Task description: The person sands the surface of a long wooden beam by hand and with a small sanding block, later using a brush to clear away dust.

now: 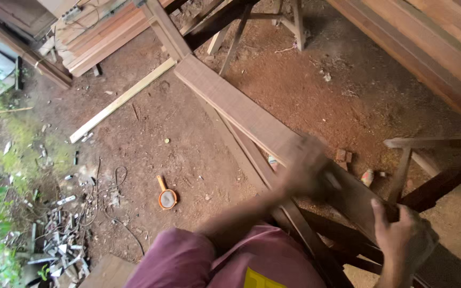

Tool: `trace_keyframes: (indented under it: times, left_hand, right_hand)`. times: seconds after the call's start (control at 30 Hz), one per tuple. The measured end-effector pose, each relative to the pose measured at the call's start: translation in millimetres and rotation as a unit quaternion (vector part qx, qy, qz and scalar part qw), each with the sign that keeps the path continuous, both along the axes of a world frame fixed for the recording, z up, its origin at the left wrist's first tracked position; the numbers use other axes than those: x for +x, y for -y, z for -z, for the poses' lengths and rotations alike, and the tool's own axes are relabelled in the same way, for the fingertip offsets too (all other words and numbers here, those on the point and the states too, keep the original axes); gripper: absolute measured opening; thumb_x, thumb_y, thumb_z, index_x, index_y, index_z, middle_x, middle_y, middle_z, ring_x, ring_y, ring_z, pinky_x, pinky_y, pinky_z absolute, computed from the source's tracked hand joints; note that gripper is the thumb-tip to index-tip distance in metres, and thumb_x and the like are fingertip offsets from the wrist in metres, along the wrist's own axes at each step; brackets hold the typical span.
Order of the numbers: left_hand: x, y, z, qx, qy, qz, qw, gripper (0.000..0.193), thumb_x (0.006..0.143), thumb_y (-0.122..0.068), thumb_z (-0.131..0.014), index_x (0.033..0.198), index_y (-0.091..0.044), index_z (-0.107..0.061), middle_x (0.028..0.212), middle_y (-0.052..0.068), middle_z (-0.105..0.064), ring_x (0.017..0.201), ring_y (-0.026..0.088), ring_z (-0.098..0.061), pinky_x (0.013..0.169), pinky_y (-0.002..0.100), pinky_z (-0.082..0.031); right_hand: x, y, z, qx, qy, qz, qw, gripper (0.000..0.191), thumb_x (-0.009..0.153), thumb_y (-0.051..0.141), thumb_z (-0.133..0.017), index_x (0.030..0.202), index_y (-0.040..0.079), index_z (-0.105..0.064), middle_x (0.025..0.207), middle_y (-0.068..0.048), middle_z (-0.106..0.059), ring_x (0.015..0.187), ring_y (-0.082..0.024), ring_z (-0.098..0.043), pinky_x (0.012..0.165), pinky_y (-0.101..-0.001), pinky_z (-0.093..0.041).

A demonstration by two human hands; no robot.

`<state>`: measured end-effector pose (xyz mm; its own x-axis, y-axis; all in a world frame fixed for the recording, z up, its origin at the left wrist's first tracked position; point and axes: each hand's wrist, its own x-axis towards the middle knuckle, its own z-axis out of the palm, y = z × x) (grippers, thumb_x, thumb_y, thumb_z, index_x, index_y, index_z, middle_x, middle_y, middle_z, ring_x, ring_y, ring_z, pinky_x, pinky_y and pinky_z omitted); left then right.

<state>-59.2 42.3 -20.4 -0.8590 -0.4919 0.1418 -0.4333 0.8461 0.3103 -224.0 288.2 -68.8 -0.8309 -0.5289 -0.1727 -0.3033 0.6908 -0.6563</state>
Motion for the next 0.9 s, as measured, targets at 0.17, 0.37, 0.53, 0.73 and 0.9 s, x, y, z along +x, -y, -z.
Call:
trace_keyframes:
  times: [0.17,0.37,0.53,0.73,0.9]
  left_hand:
    - [13.7,14.8,-24.8,0.091,0.179,0.043,0.979,0.079,0.091,-0.065,-0.058,0.148,-0.012,-0.043,0.151,0.015,-0.039,0.145,0.032,-0.028,0.122,0.053,-0.01]
    - [59.8,149.1,-21.4,0.06,0.008,-0.214,0.975,0.084,0.104,-0.062,-0.045,0.159,-0.001,-0.028,0.168,0.024,-0.024,0.156,0.038,-0.021,0.127,0.054,-0.019]
    - [15.2,24.7,3.2,0.038,0.013,0.001,0.999,0.08,0.098,-0.063,-0.048,0.156,-0.009,-0.035,0.16,0.017,-0.035,0.15,0.034,-0.03,0.126,0.053,-0.019]
    - [43.2,89.8,-20.9,0.094,0.273,0.034,0.957,0.06,0.087,-0.066,-0.056,0.131,-0.027,-0.059,0.135,0.006,-0.05,0.133,0.025,-0.039,0.118,0.052,-0.022]
    - [93.0,193.0,-17.8,0.031,-0.094,-0.185,0.978,0.078,0.094,-0.056,-0.063,0.152,-0.009,-0.042,0.154,0.019,-0.044,0.147,0.033,-0.039,0.127,0.051,-0.022]
  right_hand:
    - [-0.6,10.9,-4.1,0.268,-0.201,-0.028,0.942,0.058,0.116,0.058,-0.049,0.097,0.012,-0.079,0.088,-0.012,-0.075,0.1,-0.035,-0.067,0.098,-0.0549,-0.045]
    - [9.1,9.9,-11.2,0.255,-0.22,-0.005,0.942,0.056,0.122,0.049,-0.049,0.093,0.01,-0.077,0.087,-0.011,-0.075,0.096,-0.033,-0.068,0.102,-0.0516,-0.046]
    - [11.8,16.3,-19.5,0.244,-0.224,-0.01,0.944,0.05,0.117,0.05,-0.051,0.099,0.012,-0.078,0.082,-0.013,-0.074,0.091,-0.035,-0.069,0.09,-0.0511,-0.049]
    - [13.4,31.5,-25.8,0.271,-0.136,0.017,0.953,0.059,0.119,0.051,-0.051,0.098,0.004,-0.077,0.077,-0.016,-0.073,0.075,-0.035,-0.07,0.077,-0.0515,-0.053]
    - [13.6,43.8,-21.1,0.231,-0.037,0.067,0.97,0.055,0.118,0.046,-0.045,0.108,-0.002,-0.071,0.079,-0.022,-0.068,0.072,-0.037,-0.065,0.071,-0.0536,-0.053]
